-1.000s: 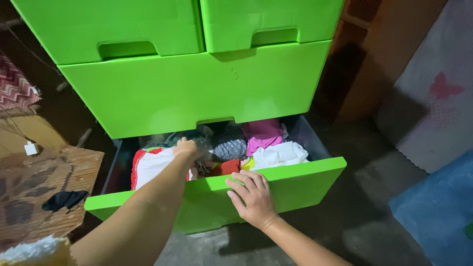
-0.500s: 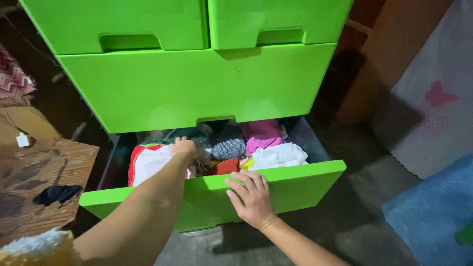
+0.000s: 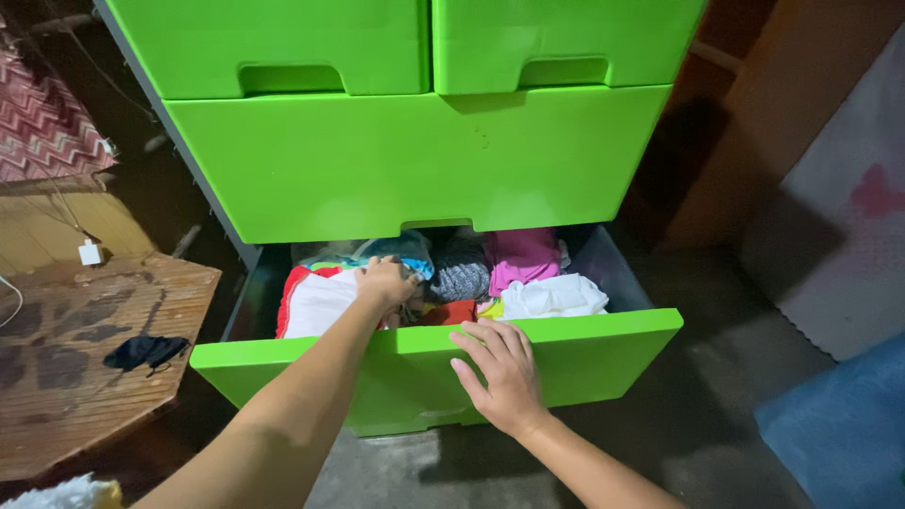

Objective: The person opens a green plastic drawer, removes a patterned cloth, folds it neatly, and places it back inside. They then open a lower drawer containing folded clothes, briefly adjust the items, and close both drawers.

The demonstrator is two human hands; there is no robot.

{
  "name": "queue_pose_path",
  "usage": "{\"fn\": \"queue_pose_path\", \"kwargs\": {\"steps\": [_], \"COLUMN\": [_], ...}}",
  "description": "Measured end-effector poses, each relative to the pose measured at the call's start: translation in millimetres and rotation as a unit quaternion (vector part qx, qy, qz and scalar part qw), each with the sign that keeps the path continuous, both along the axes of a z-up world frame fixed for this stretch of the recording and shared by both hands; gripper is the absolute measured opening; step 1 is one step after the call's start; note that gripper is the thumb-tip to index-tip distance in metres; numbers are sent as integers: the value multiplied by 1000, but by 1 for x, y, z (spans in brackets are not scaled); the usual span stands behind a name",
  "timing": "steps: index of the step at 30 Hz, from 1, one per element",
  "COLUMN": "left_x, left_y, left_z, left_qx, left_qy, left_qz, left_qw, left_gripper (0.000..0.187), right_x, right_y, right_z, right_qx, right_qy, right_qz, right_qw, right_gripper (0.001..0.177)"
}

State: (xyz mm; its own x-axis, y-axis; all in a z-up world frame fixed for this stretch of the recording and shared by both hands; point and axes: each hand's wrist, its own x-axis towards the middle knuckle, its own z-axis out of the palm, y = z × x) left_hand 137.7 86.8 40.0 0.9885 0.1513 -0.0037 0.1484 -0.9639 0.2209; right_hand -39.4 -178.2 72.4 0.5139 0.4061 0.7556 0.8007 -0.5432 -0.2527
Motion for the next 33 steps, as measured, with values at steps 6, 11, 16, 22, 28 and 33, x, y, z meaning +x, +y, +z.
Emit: {"fn": "queue_pose_path", "kwargs": {"steps": [6, 11, 16, 22, 28, 33], "left_x": [-14, -26, -32, -31, -34, -35], "left_y": [-12, -8, 2, 5, 4, 9], "left_z": [0, 6, 7, 7, 8, 0], "left_qx": [1, -44, -100, -115, -102, -109], "left_qy": [-109, -133, -94, -103, -97, -123], "left_qz": [-44, -46, -41, -45, -48, -62], "left_qw": [993, 989, 990, 987, 989, 985], "left_gripper": [42, 41, 40, 39, 37, 35], "right_x": [-6, 18, 90, 141, 168, 200], "right_y": [1, 14, 44, 70, 80, 91], "right_z": [10, 15, 22, 7, -17, -49], "right_qx": [-16, -19, -129, -210, -311, -333], "right_qy": [9, 81, 271, 260, 298, 266], "right_qz": [-11, -43, -66, -2, -28, -6], "right_qw": [1000, 996, 952, 943, 902, 904], "right_gripper": [43, 43, 48, 51, 56, 64]}}
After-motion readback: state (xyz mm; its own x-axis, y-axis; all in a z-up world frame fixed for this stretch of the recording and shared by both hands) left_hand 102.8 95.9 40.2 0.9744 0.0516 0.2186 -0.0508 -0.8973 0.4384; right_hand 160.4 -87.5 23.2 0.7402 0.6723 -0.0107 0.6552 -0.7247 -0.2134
